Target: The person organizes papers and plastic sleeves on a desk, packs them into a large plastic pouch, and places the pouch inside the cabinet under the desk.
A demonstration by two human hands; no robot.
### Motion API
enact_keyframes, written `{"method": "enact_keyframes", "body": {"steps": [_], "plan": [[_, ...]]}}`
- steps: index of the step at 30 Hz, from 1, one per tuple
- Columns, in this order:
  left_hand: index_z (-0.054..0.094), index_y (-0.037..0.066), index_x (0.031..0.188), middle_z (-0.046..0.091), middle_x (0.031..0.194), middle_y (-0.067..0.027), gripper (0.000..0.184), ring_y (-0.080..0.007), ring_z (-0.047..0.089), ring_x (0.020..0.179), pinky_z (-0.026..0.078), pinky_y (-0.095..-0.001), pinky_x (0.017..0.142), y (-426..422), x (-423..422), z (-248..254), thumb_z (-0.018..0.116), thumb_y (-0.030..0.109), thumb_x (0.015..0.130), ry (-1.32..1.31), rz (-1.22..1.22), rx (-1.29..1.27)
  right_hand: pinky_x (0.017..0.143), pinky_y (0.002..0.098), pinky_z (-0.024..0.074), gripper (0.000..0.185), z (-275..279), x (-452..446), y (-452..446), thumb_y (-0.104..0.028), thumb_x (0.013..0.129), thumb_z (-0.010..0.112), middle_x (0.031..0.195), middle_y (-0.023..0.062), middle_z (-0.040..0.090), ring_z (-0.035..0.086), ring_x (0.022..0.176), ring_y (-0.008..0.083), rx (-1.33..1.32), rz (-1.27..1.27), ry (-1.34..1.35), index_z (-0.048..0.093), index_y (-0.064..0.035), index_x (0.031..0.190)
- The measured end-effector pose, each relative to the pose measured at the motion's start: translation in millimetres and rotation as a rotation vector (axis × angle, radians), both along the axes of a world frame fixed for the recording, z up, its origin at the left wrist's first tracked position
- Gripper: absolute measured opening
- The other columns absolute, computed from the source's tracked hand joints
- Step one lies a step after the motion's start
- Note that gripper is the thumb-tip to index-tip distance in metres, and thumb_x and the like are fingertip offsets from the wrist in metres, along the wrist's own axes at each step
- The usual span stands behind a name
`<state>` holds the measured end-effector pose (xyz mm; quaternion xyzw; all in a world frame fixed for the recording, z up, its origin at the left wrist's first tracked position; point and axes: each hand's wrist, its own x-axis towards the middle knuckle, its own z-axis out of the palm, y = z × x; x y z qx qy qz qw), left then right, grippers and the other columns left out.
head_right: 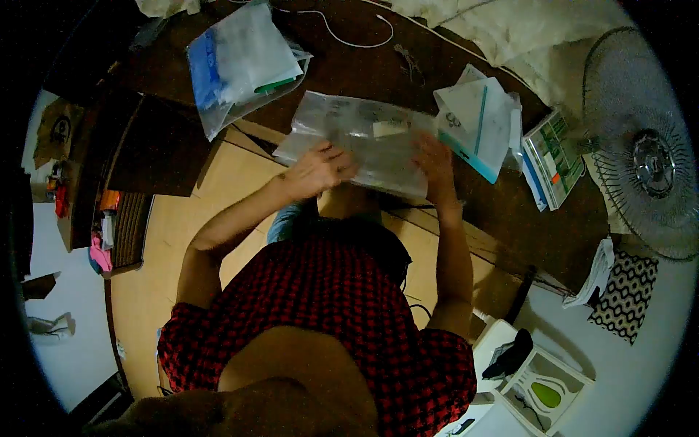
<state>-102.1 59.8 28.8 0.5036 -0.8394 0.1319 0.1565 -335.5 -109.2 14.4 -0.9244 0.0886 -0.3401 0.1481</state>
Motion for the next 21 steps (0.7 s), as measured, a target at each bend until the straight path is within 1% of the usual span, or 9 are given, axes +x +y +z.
{"method": "enact_keyframes", "body": {"steps": [2,3,7,12,14,16,17,18,21], "plan": [[0.057,0.01,0.088,0.053,0.09,-0.006,0.028,-0.0183,0.05,0.086,0.037,-0.0311,0.072,15.7,-9.7,-23.1,0.056,0.012,0.06,0.027,0.045,0.021,0.094,0.0412,0.0248,0.045,-28.0,-14.1,5.7,-0.04,0.09,0.019,0.114,0.0122,0.05,0.037,0.114,0.0311,0.267,0.072,0.157,0.049,-0.011,0.107],[0.057,0.01,0.09,0.053,0.093,-0.0079,0.03,-0.0196,0.05,0.088,0.037,-0.0327,0.075,20.2,-11.4,-25.6,0.056,0.012,0.06,0.046,0.09,0.03,0.094,0.0412,0.0248,0.045,-31.7,-18.2,4.8,-0.04,0.09,0.019,0.114,0.0122,0.05,0.037,0.114,0.0311,0.273,0.076,0.162,0.049,-0.011,0.107],[0.056,0.008,0.095,0.051,0.103,-0.0137,0.034,-0.0232,0.048,0.096,0.036,-0.0353,0.082,25.6,2.5,-23.3,0.056,0.012,0.061,0.054,0.204,0.126,0.094,0.0394,0.0249,0.022,-25.9,-21.8,12.1,-0.018,0.083,0.043,0.116,0.0124,0.049,0.041,0.112,0.0287,0.217,-0.018,0.253,0.054,-0.0115,0.101],[0.052,0.007,0.103,0.041,0.121,-0.0135,0.039,-0.0267,0.038,0.113,0.032,-0.0398,0.089,11.8,31.5,-19.7,0.058,0.012,0.065,0.079,0.209,0.198,0.091,0.0373,0.0309,0.04,-22.3,-14.3,3.9,0.001,0.065,0.059,0.113,0.0128,0.05,0.046,0.107,0.0293,0.049,0.018,0.3,0.053,-0.0075,0.104],[0.051,0.007,0.101,0.049,0.112,-0.0122,0.037,-0.0283,0.045,0.106,0.037,-0.0378,0.084,2.8,43.0,-2.3,0.059,0.011,0.065,0.091,0.143,0.198,0.083,0.0337,0.0382,0.034,-23.2,-13.7,-1.4,-0.002,0.07,0.059,0.103,0.0117,0.056,0.052,0.096,0.0252,0.6,0.052,0.088,0.054,-0.0049,0.104],[0.05,0.006,0.096,0.056,0.098,-0.0133,0.029,-0.0307,0.053,0.093,0.042,-0.0341,0.074,-13.1,57.5,5.4,0.058,0.008,0.069,0.464,0.351,0.784,0.077,0.0313,0.04,0.026,-14.6,-5.4,0.3,-0.004,0.073,0.058,0.095,0.0107,0.058,0.054,0.088,0.0219,0.687,-0.086,0.066,0.055,-0.0035,0.099],[0.049,0.006,0.095,0.059,0.083,-0.0095,0.023,-0.0256,0.057,0.08,0.043,-0.0317,0.067,-21.4,68.4,-8.1,0.058,0.011,0.074,0.593,0.305,0.591,0.072,0.0289,0.0419,0.019,-11.3,-1.0,1.1,-0.007,0.076,0.058,0.086,0.0097,0.06,0.055,0.079,0.0185,0.768,-0.222,0.048,0.057,-0.0021,0.094],[0.049,0.006,0.095,0.059,0.083,-0.0095,0.023,-0.0256,0.057,0.08,0.043,-0.0317,0.067,-29.0,78.0,-3.4,0.058,0.011,0.074,0.592,0.305,0.588,0.072,0.0289,0.0419,0.019,-12.8,2.0,0.0,-0.007,0.076,0.058,0.086,0.0097,0.06,0.055,0.079,0.0185,0.765,-0.222,0.046,0.057,-0.0021,0.094],[0.052,0.004,0.097,0.056,0.084,-0.0036,0.03,-0.0115,0.051,0.081,0.042,-0.0287,0.07,-45.6,97.1,15.8,0.064,0.019,0.074,0.975,0.137,0.931,0.065,0.026,0.041,0.016,-21.5,5.9,-4.0,-0.013,0.08,0.055,0.074,0.0081,0.059,0.051,0.069,0.0138,0.812,-0.396,0.086,0.058,0.0011,0.085]]}}
